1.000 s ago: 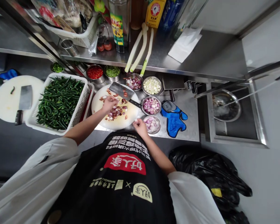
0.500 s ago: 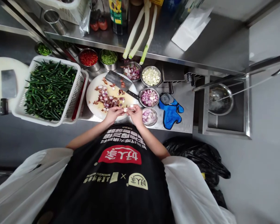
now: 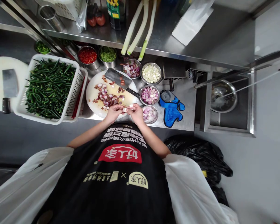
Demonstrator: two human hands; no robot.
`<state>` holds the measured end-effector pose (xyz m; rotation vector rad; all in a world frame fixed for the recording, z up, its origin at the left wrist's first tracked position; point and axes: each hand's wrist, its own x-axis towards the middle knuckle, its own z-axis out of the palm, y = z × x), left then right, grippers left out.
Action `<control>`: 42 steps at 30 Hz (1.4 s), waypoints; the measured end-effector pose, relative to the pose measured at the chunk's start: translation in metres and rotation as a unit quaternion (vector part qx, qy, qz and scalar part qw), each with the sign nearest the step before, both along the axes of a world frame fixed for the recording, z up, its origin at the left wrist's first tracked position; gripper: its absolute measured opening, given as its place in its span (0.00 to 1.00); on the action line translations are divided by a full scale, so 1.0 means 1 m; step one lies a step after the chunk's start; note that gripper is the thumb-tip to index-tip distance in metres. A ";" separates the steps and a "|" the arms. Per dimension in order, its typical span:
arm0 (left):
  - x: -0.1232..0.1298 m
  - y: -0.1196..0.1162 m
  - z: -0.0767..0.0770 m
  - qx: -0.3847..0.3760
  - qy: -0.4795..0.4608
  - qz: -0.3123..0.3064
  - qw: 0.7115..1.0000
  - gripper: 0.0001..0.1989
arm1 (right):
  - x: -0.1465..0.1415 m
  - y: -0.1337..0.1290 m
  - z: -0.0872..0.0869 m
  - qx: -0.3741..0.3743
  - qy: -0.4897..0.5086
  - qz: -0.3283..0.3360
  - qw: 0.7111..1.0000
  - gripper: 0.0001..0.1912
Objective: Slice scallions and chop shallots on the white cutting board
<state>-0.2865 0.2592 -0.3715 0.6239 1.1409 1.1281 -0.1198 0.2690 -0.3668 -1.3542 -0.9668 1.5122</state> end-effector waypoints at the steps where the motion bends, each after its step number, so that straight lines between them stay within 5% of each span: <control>1: 0.001 0.000 0.000 -0.002 0.007 0.004 1.000 0.09 | 0.000 0.001 -0.001 -0.004 0.002 0.003 1.000 0.27; 5: 0.005 0.002 -0.004 -0.005 0.027 0.016 0.999 0.03 | -0.003 0.002 -0.005 -0.022 0.035 -0.004 0.999 0.29; 10: 0.007 0.002 -0.003 0.010 0.013 0.014 1.000 0.08 | -0.009 0.001 -0.008 -0.041 0.059 -0.032 0.997 0.31; 20: 0.011 -0.002 -0.007 0.015 0.020 0.027 0.999 0.15 | -0.008 -0.006 -0.018 0.019 -0.081 0.003 0.997 0.23; 24: 0.011 -0.001 -0.011 0.003 0.036 0.044 0.998 0.15 | -0.007 -0.006 -0.018 -0.031 -0.004 -0.004 1.000 0.27; 32: 0.000 0.004 -0.014 -0.110 -0.087 0.050 0.989 0.14 | 0.011 -0.001 -0.019 -0.119 0.102 -0.033 0.987 0.25; 37: -0.010 0.007 -0.023 -0.186 -0.112 0.049 0.975 0.10 | 0.046 0.000 -0.037 -0.121 0.056 -0.120 0.984 0.23; 42: -0.005 0.025 -0.030 -0.175 -0.079 0.040 0.981 0.13 | 0.084 -0.007 -0.070 -0.155 -0.006 -0.228 0.961 0.27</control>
